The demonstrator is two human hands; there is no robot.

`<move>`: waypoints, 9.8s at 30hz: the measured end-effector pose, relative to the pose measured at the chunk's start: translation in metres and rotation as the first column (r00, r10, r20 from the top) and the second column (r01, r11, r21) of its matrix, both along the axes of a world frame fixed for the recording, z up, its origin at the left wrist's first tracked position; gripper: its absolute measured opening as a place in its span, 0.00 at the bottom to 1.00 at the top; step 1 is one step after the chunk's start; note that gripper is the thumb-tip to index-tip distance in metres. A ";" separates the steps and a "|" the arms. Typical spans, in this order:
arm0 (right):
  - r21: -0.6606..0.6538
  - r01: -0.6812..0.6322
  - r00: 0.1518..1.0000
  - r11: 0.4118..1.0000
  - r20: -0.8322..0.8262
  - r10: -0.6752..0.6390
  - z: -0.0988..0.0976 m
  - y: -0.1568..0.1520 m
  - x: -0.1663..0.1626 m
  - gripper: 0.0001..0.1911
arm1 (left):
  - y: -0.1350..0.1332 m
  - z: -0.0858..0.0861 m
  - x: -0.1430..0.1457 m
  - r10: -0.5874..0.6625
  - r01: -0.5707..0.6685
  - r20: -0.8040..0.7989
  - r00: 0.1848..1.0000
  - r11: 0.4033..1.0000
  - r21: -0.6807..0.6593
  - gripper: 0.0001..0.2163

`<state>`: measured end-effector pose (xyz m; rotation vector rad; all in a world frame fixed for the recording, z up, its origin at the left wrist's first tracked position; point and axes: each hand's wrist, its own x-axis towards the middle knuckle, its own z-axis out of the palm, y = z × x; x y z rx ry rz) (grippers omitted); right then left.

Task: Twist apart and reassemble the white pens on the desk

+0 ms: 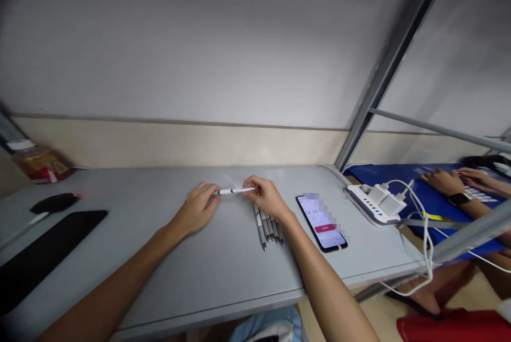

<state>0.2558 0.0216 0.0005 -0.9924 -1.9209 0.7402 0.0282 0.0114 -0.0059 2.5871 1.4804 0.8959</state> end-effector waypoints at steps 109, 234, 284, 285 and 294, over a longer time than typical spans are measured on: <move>-0.364 -0.390 0.465 0.846 -0.871 -0.161 0.003 0.002 -0.011 0.12 | 0.002 0.006 -0.005 -0.105 0.104 -0.023 0.994 0.994 -0.023 0.12; -0.213 -0.012 0.994 0.977 -0.110 -0.012 0.000 -0.003 -0.007 0.24 | -0.001 0.003 0.002 -0.064 0.064 -0.008 0.998 0.997 -0.037 0.15; -0.325 -0.194 0.976 0.926 -0.159 0.149 -0.001 -0.004 -0.007 0.23 | 0.006 -0.001 -0.008 -0.075 0.103 -0.121 0.990 0.964 0.247 0.10; -0.281 -0.163 0.983 0.946 -0.124 0.133 -0.002 -0.004 -0.008 0.23 | 0.007 -0.003 -0.009 -0.075 0.096 -0.100 0.992 0.970 0.225 0.10; 0.130 -0.013 0.988 0.991 0.157 -0.008 0.000 -0.007 -0.013 0.17 | 0.012 -0.006 -0.013 -0.080 0.080 0.021 0.997 0.997 -0.009 0.09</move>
